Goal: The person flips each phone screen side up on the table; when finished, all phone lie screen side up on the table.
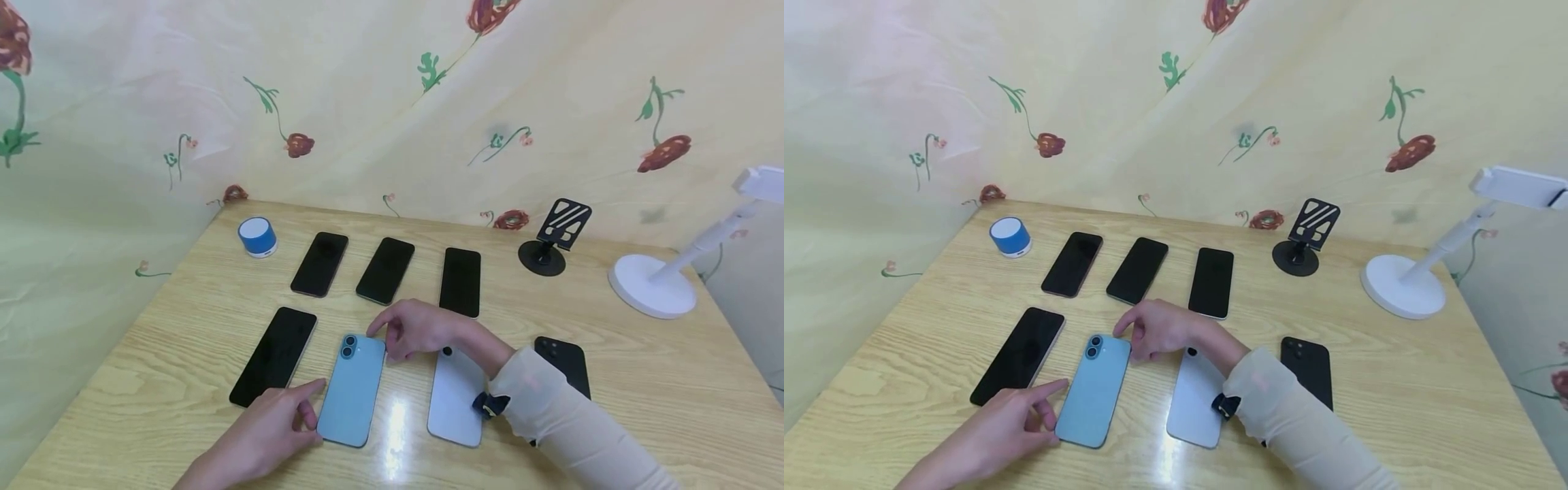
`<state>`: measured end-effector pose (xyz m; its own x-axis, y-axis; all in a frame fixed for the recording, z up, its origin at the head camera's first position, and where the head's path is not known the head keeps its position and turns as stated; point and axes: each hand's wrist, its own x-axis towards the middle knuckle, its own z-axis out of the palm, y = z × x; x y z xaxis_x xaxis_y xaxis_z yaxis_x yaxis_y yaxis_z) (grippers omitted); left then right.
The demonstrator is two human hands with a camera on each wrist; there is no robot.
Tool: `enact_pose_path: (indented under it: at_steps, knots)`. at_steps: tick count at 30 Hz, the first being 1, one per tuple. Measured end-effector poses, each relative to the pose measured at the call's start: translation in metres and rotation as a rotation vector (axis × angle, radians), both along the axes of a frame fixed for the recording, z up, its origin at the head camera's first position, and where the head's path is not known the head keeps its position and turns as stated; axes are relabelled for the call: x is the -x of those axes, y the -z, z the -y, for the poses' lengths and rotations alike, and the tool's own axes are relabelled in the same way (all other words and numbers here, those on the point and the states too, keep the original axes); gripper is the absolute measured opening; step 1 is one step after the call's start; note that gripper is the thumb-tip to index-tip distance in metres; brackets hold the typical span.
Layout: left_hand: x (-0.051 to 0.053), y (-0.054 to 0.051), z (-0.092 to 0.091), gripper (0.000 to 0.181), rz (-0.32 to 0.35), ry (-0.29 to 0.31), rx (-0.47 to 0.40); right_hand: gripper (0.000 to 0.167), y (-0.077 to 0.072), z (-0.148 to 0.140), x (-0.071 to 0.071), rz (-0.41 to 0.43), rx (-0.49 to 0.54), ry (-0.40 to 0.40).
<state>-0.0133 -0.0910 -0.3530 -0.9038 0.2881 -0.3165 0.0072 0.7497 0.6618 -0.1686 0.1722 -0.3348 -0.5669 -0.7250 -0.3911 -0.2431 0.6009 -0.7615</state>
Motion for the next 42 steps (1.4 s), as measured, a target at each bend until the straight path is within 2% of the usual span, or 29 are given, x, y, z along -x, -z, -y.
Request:
enact_pose_path:
  at_steps: [8, 11, 15, 24, 32, 37, 42]
  knots:
    - [0.002, 0.004, -0.007, 0.085, -0.071, 0.056, 0.022, 0.033, 0.003, 0.006, -0.001, -0.059, -0.029, 0.012]
    - [0.002, 0.004, -0.008, 0.086, -0.076, 0.055, 0.029, 0.028, 0.003, 0.008, -0.001, -0.080, -0.049, 0.011]
    - [0.004, 0.003, -0.009, 0.085, -0.075, 0.056, 0.042, 0.028, -0.001, 0.011, 0.001, -0.066, -0.076, -0.003]
    - [0.013, -0.001, -0.006, 0.074, -0.153, 0.046, 0.085, 0.029, -0.006, 0.014, 0.011, -0.087, -0.126, 0.014]
    - [0.018, -0.003, -0.007, 0.070, -0.116, 0.040, 0.078, 0.020, -0.005, 0.012, 0.013, -0.139, -0.114, 0.073]
    - [0.019, -0.003, -0.008, 0.070, -0.118, 0.062, 0.071, 0.016, -0.007, 0.007, 0.013, -0.096, -0.090, 0.083]
    - [0.020, -0.003, -0.008, 0.078, -0.108, 0.066, 0.050, 0.024, -0.008, 0.003, 0.011, -0.061, -0.079, 0.084]
